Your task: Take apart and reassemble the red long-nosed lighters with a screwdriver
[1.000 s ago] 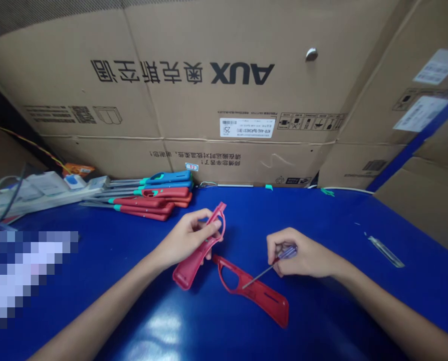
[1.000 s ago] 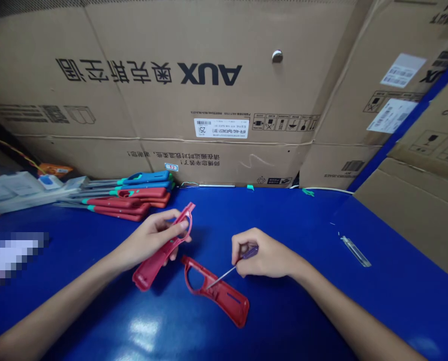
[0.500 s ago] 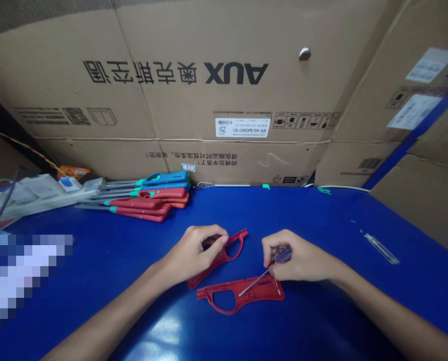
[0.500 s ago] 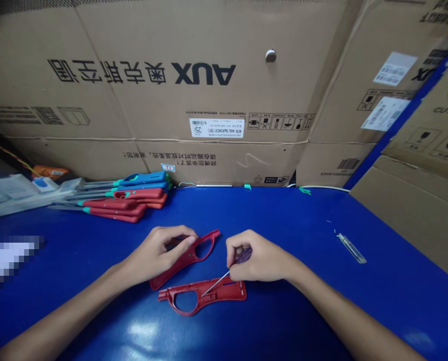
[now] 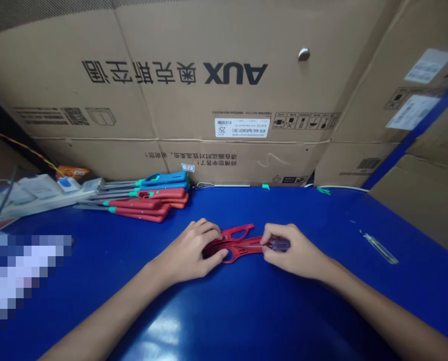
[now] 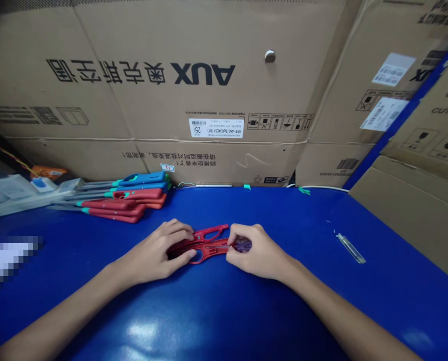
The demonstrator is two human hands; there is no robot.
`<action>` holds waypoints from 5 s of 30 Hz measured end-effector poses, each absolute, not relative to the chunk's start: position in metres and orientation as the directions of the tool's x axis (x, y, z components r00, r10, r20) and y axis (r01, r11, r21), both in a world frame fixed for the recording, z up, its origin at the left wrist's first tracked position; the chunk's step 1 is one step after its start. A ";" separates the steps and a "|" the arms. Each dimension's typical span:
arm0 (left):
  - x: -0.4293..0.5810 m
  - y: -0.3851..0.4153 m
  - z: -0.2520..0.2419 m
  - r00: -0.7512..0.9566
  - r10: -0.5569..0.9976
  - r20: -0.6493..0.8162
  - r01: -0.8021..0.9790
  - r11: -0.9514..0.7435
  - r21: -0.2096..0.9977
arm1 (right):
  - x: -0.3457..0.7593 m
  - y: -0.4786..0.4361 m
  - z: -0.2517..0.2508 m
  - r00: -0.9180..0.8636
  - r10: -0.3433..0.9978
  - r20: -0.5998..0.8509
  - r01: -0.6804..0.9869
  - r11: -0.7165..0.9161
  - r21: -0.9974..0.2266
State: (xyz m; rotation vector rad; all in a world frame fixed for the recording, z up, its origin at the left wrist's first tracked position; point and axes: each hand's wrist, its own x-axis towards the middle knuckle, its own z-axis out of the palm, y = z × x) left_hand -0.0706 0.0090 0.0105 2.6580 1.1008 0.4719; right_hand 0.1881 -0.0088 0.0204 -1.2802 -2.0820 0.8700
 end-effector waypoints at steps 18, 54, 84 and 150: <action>-0.071 0.008 0.013 0.739 0.644 0.196 0.561 -0.750 0.352 | 0.183 -0.015 0.019 -0.420 0.898 0.131 0.452 0.333 -0.828; -0.076 0.012 0.008 0.785 0.602 0.149 0.558 -0.790 0.255 | 0.178 -0.018 0.018 -0.367 0.929 0.040 0.420 0.204 -0.884; -0.071 0.010 0.006 0.793 0.585 0.171 0.556 -0.809 0.189 | 0.202 -0.010 0.044 -0.336 0.937 0.097 0.534 0.274 -0.800; -0.077 0.012 0.005 0.801 0.542 0.253 0.530 -0.840 0.120 | 0.222 0.024 0.019 0.043 0.979 0.199 0.404 0.165 -0.900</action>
